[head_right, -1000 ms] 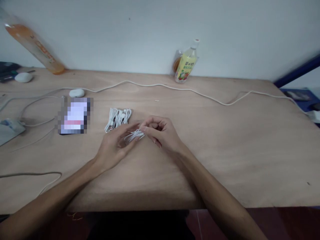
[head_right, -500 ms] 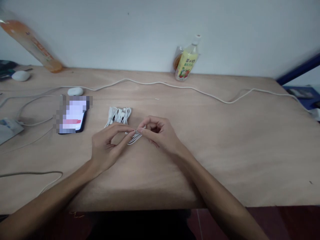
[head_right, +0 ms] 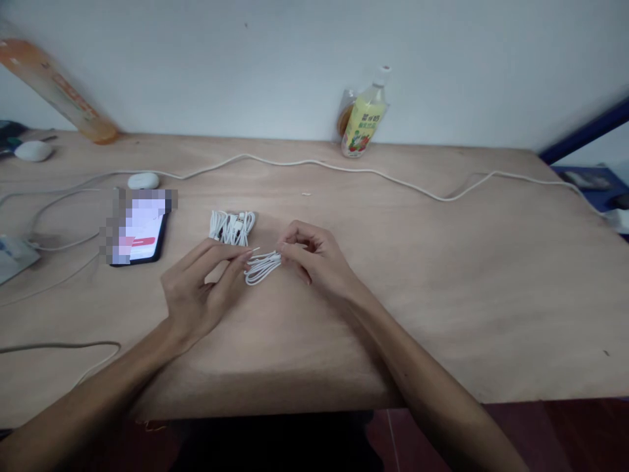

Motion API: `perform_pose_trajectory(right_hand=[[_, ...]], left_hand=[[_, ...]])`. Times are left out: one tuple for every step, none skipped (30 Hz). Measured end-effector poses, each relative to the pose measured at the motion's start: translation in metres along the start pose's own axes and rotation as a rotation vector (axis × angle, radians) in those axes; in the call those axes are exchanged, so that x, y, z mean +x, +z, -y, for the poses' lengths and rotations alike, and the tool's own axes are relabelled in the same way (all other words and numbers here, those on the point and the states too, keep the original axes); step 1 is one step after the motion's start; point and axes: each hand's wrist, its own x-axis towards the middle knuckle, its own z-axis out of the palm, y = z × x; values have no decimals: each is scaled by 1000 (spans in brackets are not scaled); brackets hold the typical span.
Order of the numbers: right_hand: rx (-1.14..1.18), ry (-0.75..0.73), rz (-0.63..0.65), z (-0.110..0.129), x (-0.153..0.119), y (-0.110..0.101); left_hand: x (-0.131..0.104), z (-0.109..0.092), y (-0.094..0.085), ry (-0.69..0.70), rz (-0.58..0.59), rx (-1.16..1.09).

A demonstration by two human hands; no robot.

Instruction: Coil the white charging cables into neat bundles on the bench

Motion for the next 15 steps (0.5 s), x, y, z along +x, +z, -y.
perform_pose_trajectory(right_hand=[[12, 4, -1, 0, 0, -1], [18, 13, 5, 0, 0, -1], [18, 22, 15, 0, -1, 0], [7, 30, 25, 1, -2, 2], [-18, 29, 32, 2, -3, 4], [-52, 19, 36, 2, -4, 6], [-87, 7, 38, 2, -5, 8], [-119, -5, 38, 3, -5, 10], [-142, -13, 40, 2, -5, 11], [-156, -15, 42, 2, -5, 12], [-161, -13, 43, 1, -4, 12], [-160, -9, 40, 0, -4, 11], [-156, -6, 41, 0, -3, 10], [-152, -5, 43, -1, -2, 9], [-146, -4, 46, -2, -2, 8]], left_hand=[[0, 0, -1, 14, -10, 24], [-1, 0, -1, 32, -18, 45], [-1, 1, -1, 53, -21, 63], [-2, 1, -1, 74, -20, 78], [-2, 2, 0, 97, -14, 92], [-3, 3, 1, 122, -10, 107], [-4, 4, 2, 142, -4, 121], [-5, 6, 2, 158, 1, 130], [-6, 7, 3, 167, 6, 134], [-6, 8, 3, 168, 12, 132], [-7, 9, 3, 159, 21, 122], [-7, 9, 3, 143, 30, 107], [-7, 9, 3, 127, 37, 87], [-7, 8, 3, 113, 43, 66], [-7, 7, 3, 98, 49, 44]])
